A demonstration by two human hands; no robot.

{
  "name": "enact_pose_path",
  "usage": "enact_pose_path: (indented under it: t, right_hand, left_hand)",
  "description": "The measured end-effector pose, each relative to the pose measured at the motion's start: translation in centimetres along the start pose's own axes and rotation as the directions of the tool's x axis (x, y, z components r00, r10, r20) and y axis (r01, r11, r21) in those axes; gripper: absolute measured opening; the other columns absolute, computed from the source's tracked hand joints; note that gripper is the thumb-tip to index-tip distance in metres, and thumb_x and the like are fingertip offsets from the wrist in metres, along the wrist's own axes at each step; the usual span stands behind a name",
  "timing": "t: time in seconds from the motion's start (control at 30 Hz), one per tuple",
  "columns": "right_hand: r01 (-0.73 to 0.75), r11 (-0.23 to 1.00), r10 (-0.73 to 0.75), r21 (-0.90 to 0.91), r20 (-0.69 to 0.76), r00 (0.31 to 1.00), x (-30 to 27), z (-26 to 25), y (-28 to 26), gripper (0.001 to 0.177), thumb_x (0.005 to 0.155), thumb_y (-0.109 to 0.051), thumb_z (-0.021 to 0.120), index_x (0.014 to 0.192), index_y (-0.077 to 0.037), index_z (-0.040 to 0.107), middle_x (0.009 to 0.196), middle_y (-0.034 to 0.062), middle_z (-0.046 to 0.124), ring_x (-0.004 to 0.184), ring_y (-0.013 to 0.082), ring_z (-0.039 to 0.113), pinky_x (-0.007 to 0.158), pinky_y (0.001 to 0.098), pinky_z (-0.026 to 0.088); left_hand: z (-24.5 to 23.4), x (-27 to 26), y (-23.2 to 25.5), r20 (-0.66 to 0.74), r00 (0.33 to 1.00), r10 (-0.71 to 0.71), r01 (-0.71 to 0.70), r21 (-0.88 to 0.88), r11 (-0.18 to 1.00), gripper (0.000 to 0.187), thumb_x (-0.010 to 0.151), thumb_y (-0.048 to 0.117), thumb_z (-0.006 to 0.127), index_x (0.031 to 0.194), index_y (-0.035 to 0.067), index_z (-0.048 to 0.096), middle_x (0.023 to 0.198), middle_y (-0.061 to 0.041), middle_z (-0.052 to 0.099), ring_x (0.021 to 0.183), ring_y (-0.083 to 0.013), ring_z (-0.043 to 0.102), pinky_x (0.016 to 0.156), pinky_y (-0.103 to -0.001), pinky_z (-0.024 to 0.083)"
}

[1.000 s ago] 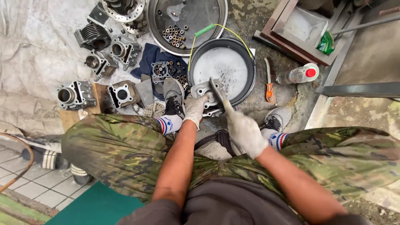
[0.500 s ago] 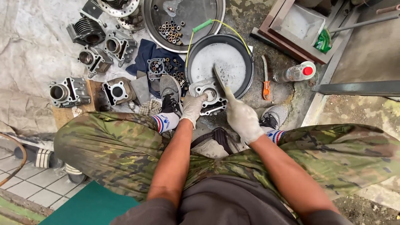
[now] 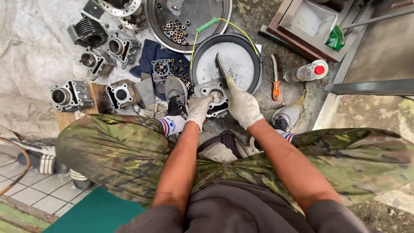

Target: Cleaning a metal engine component using a brush and soapy water in a bucket.

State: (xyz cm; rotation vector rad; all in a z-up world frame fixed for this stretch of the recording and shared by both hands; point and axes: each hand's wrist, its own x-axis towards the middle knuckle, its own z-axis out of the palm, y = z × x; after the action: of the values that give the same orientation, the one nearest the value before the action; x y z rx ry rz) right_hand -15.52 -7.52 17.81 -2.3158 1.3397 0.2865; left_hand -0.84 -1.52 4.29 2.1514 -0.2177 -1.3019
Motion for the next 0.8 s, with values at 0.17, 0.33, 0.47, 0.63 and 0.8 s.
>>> enact_pose_path:
  t: [0.17,0.33,0.47,0.63,0.8]
  right_hand:
    - [0.045,0.973,-0.063,-0.227,-0.074,0.995,-6.7,3.3,2.1,0.078,0.093,-0.02,0.053,0.164,-0.028,0.023,0.066,0.0061,0.063,0.058,0.0266,0.074,0.054,0.0409,0.061]
    - [0.088,0.972,-0.142,-0.216,-0.251,0.958,-3.0,1.7,0.2,0.072,0.093,-0.015,0.052,0.162,-0.021,0.031,0.066,0.004,0.063,0.054,0.0236,0.071,0.047,0.0367,0.058]
    - [0.096,0.977,-0.148,-0.19,-0.283,0.948,-1.3,1.3,-0.2,0.067,0.094,-0.01,0.052,0.158,-0.014,0.036,0.067,0.0059,0.066,0.056,0.0246,0.072,0.049,0.0363,0.06]
    - [-0.019,0.997,0.022,-0.071,0.052,0.998,-6.2,-0.2,1.0,0.073,0.097,-0.018,0.05,0.163,-0.026,0.021,0.077,0.0132,0.068,0.074,0.0332,0.076,0.066,0.047,0.062]
    - [-0.135,0.979,0.109,0.152,0.167,0.98,0.0,-0.8,-0.7,0.064,0.103,-0.021,0.044,0.162,-0.033,0.019,0.096,0.0178,0.073,0.095,0.0373,0.075,0.085,0.0511,0.059]
  left_hand:
    - [0.2,0.0,-0.4,-0.04,0.998,-0.052,0.053,0.028,0.998,0.084,0.063,0.04,0.086,0.133,0.002,0.059,0.134,-0.029,0.059,0.131,-0.044,0.054,0.11,-0.049,0.045]
    - [0.1,0.5,-0.9,-0.009,1.0,-0.021,0.021,0.015,1.0,0.08,0.067,0.036,0.083,0.134,0.0,0.058,0.131,-0.028,0.063,0.13,-0.0436,0.055,0.109,-0.051,0.044]
    - [0.1,1.2,-1.2,-0.033,0.999,-0.024,0.025,0.026,0.999,0.076,0.068,0.037,0.082,0.13,0.0,0.06,0.127,-0.027,0.066,0.128,-0.0424,0.058,0.106,-0.051,0.047]
    - [0.0,1.3,-1.1,-0.033,0.999,-0.038,0.039,0.029,0.999,0.082,0.067,0.039,0.083,0.134,-0.001,0.057,0.131,-0.028,0.063,0.13,-0.044,0.056,0.108,-0.051,0.045]
    - [0.2,0.4,-0.7,-0.047,0.998,-0.031,0.035,0.082,0.996,0.081,0.068,0.041,0.083,0.133,-0.001,0.058,0.132,-0.027,0.062,0.129,-0.0438,0.056,0.109,-0.052,0.045]
